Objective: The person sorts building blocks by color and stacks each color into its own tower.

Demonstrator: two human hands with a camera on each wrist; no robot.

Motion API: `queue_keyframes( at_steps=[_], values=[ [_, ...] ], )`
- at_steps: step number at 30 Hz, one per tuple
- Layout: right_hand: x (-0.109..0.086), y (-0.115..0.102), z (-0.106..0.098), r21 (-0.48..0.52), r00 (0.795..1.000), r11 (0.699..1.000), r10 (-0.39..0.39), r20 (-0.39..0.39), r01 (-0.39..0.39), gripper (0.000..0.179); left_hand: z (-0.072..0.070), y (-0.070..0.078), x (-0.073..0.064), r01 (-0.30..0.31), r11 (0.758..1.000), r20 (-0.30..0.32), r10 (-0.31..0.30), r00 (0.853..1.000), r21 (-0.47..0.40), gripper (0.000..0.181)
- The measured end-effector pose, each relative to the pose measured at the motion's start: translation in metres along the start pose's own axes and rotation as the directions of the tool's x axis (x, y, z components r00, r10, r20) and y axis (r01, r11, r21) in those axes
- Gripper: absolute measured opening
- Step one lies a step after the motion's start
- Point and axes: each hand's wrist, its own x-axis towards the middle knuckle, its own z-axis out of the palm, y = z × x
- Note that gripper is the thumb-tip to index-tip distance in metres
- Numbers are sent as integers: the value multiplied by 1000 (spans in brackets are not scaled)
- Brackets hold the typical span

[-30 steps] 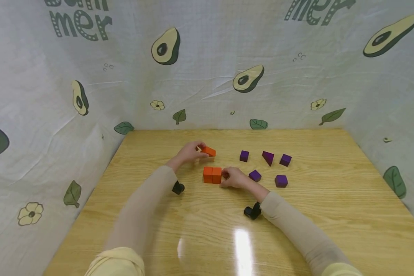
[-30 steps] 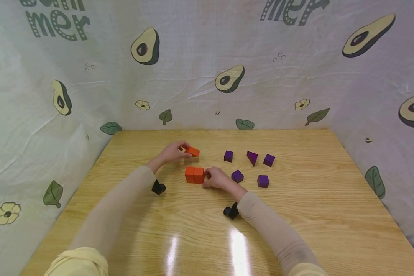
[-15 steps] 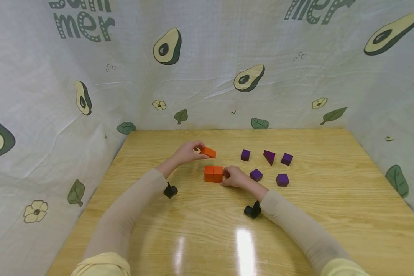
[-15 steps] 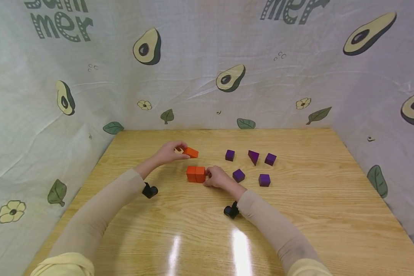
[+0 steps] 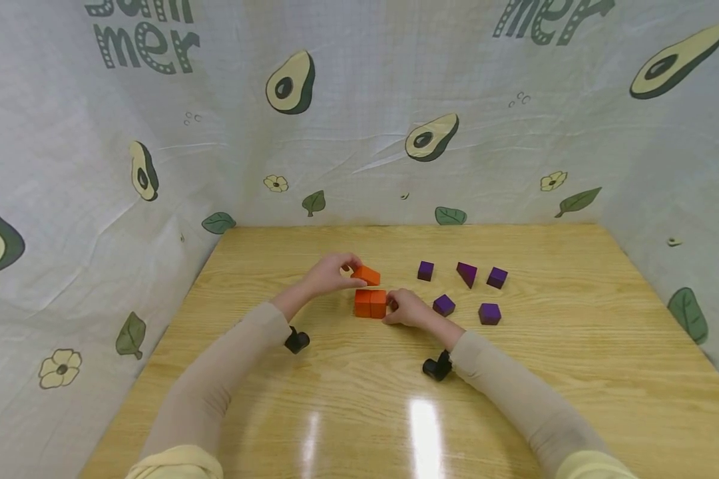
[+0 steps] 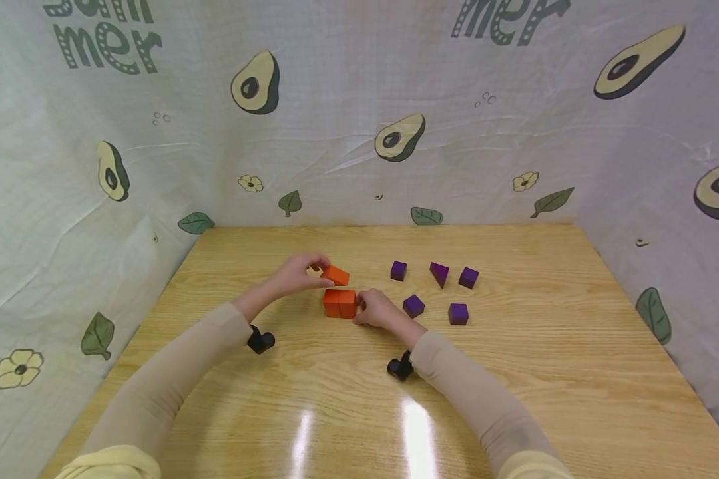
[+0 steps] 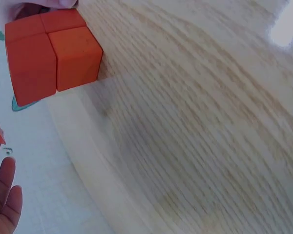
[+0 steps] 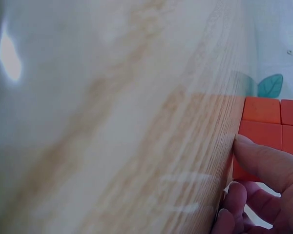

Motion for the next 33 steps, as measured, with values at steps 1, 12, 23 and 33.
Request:
queue_keyframes(
  at_steps=[1, 12, 23, 33],
  values=[
    [0, 0, 0, 0, 1000, 1000, 2, 2, -2, 28, 1, 1, -1, -7, 1000, 3, 7, 1000, 9, 38],
    [0, 0, 1, -1, 1000, 1000, -8, 2, 8, 30, 11, 7, -8, 6, 998, 49, -9, 999, 60, 38],
    [1, 1, 1, -1, 1000, 1000, 8, 12, -8, 31, 17, 5, -11, -5, 998, 57, 1, 998, 69, 38],
    [1, 1, 1, 2, 1000, 1000, 8, 9, -8, 30, 19, 7, -14, -13, 999, 49, 11, 999, 52, 37]
  ],
)
